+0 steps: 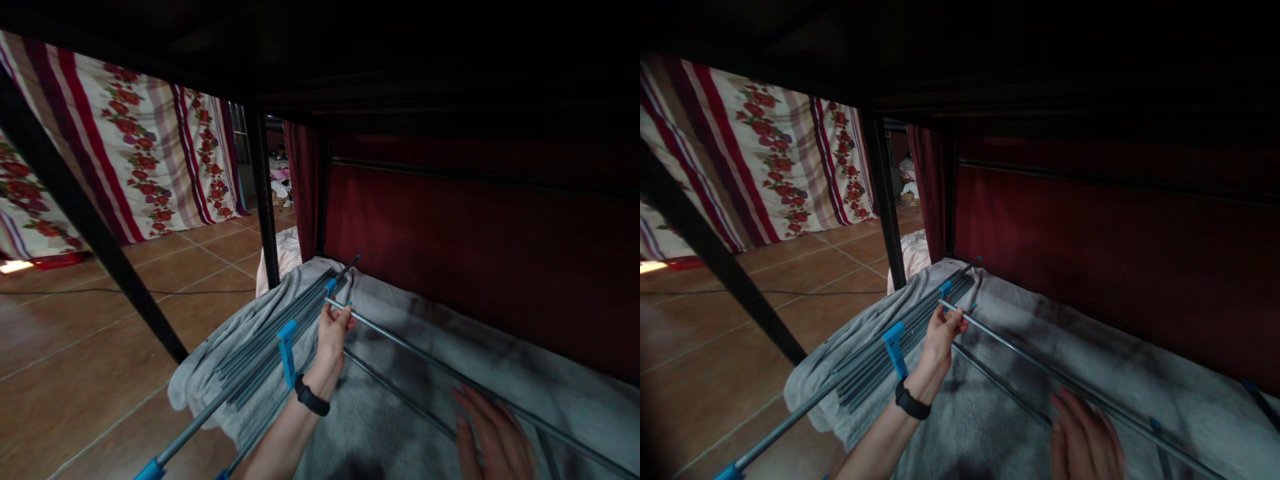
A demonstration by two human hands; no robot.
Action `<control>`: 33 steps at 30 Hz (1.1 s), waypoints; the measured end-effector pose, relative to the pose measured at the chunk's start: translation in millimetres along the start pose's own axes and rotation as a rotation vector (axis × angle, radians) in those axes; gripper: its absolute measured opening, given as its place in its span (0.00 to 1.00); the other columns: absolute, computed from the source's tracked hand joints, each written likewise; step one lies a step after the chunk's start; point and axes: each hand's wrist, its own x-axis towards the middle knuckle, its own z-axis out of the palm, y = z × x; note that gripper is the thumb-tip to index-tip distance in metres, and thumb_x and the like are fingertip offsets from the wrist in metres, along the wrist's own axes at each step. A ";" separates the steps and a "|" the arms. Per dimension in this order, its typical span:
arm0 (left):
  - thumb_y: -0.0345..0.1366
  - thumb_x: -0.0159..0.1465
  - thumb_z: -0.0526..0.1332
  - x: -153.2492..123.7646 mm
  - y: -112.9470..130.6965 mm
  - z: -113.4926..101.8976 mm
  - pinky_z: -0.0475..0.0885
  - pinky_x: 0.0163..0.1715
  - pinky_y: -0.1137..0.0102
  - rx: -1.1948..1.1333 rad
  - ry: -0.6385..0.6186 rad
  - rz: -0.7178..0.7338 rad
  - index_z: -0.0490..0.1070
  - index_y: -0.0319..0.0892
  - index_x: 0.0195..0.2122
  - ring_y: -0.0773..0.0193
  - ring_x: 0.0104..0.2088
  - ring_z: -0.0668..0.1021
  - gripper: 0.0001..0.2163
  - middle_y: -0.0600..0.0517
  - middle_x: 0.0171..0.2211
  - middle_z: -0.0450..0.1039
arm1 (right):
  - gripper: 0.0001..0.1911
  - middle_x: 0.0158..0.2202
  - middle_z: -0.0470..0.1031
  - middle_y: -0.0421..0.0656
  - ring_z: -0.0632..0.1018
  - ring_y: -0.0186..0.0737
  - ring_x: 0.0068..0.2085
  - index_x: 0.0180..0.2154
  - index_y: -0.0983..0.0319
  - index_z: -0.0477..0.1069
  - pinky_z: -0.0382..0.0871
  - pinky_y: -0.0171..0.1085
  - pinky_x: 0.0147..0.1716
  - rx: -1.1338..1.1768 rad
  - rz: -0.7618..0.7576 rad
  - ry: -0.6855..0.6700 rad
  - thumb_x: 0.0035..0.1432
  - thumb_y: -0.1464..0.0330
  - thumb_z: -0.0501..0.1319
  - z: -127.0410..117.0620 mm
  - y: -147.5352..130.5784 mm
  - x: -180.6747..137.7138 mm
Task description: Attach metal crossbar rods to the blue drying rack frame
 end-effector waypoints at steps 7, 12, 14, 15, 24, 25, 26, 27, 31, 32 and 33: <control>0.43 0.50 0.78 0.1 5.5 -2.8 0.70 0.29 0.72 0.021 -0.019 -0.007 0.70 0.42 0.40 0.68 0.25 0.75 0.22 0.57 0.27 0.70 | 0.27 0.52 0.80 0.49 0.81 0.46 0.49 0.63 0.58 0.68 0.73 0.46 0.53 -0.162 -0.080 -0.272 0.66 0.78 0.50 38.3 -17.1 68.2; 0.38 0.56 0.73 -17.0 25.4 -18.0 0.71 0.29 0.68 0.444 -0.158 0.009 0.77 0.43 0.39 0.58 0.30 0.77 0.12 0.50 0.28 0.74 | 0.32 0.48 0.80 0.45 0.82 0.43 0.44 0.63 0.54 0.69 0.75 0.41 0.46 -0.121 -0.062 -0.356 0.63 0.81 0.48 47.0 -0.9 70.4; 0.34 0.57 0.71 -24.2 39.1 -21.7 0.73 0.40 0.63 0.657 -0.109 0.286 0.80 0.45 0.40 0.52 0.38 0.78 0.09 0.46 0.33 0.76 | 0.32 0.48 0.80 0.45 0.81 0.42 0.45 0.63 0.54 0.68 0.75 0.41 0.46 -0.106 -0.070 -0.368 0.63 0.81 0.47 47.7 2.4 69.6; 0.32 0.58 0.69 -25.8 46.3 -21.9 0.72 0.47 0.60 0.730 -0.063 0.438 0.81 0.46 0.43 0.48 0.46 0.78 0.11 0.43 0.39 0.78 | 0.32 0.48 0.80 0.45 0.81 0.42 0.46 0.64 0.54 0.68 0.75 0.41 0.46 -0.102 -0.070 -0.373 0.64 0.81 0.47 47.6 2.6 69.7; 0.24 0.64 0.56 18.1 73.1 -12.6 0.67 0.51 0.60 1.050 0.064 0.434 0.78 0.45 0.39 0.46 0.45 0.79 0.13 0.42 0.35 0.74 | 0.30 0.50 0.79 0.46 0.82 0.41 0.45 0.63 0.57 0.68 0.75 0.41 0.45 -0.063 -0.036 -0.420 0.67 0.81 0.45 44.0 -4.0 76.4; 0.24 0.64 0.56 21.5 73.0 -13.5 0.67 0.49 0.61 1.059 0.060 0.424 0.78 0.45 0.39 0.47 0.42 0.79 0.13 0.43 0.32 0.73 | 0.30 0.50 0.79 0.46 0.82 0.41 0.45 0.63 0.57 0.68 0.75 0.41 0.45 -0.062 -0.027 -0.424 0.67 0.81 0.45 43.4 -4.4 77.1; 0.24 0.64 0.57 23.9 72.8 -14.5 0.67 0.47 0.61 1.080 0.056 0.426 0.78 0.45 0.39 0.48 0.40 0.79 0.12 0.44 0.31 0.72 | 0.30 0.50 0.79 0.46 0.82 0.41 0.45 0.64 0.57 0.68 0.75 0.41 0.44 -0.062 -0.020 -0.428 0.67 0.81 0.45 42.8 -4.6 78.0; 0.25 0.64 0.57 25.4 72.4 -15.4 0.67 0.46 0.61 1.119 0.053 0.434 0.78 0.45 0.39 0.48 0.39 0.79 0.12 0.45 0.29 0.72 | 0.31 0.50 0.79 0.45 0.82 0.41 0.45 0.64 0.57 0.68 0.75 0.40 0.44 -0.064 -0.014 -0.430 0.67 0.81 0.45 42.2 -4.8 78.8; 0.31 0.69 0.55 27.5 70.6 -16.1 0.69 0.42 0.60 1.471 0.055 0.464 0.78 0.40 0.45 0.47 0.36 0.81 0.12 0.43 0.28 0.74 | 0.33 0.51 0.79 0.45 0.81 0.40 0.46 0.64 0.56 0.68 0.74 0.39 0.45 -0.075 0.002 -0.425 0.66 0.83 0.44 43.2 -3.6 82.4; 0.32 0.71 0.54 27.8 70.4 -15.5 0.70 0.41 0.60 1.584 0.049 0.460 0.78 0.38 0.46 0.47 0.37 0.81 0.13 0.42 0.29 0.75 | 0.33 0.51 0.79 0.46 0.81 0.40 0.46 0.64 0.57 0.68 0.74 0.39 0.45 -0.075 0.007 -0.426 0.65 0.83 0.44 44.4 -2.7 83.1; 0.32 0.72 0.52 28.1 70.3 -14.6 0.71 0.41 0.61 1.692 0.039 0.452 0.77 0.37 0.47 0.47 0.38 0.82 0.14 0.40 0.30 0.76 | 0.33 0.50 0.79 0.46 0.81 0.41 0.46 0.64 0.57 0.68 0.74 0.39 0.45 -0.073 0.011 -0.428 0.65 0.83 0.44 45.8 -1.7 83.7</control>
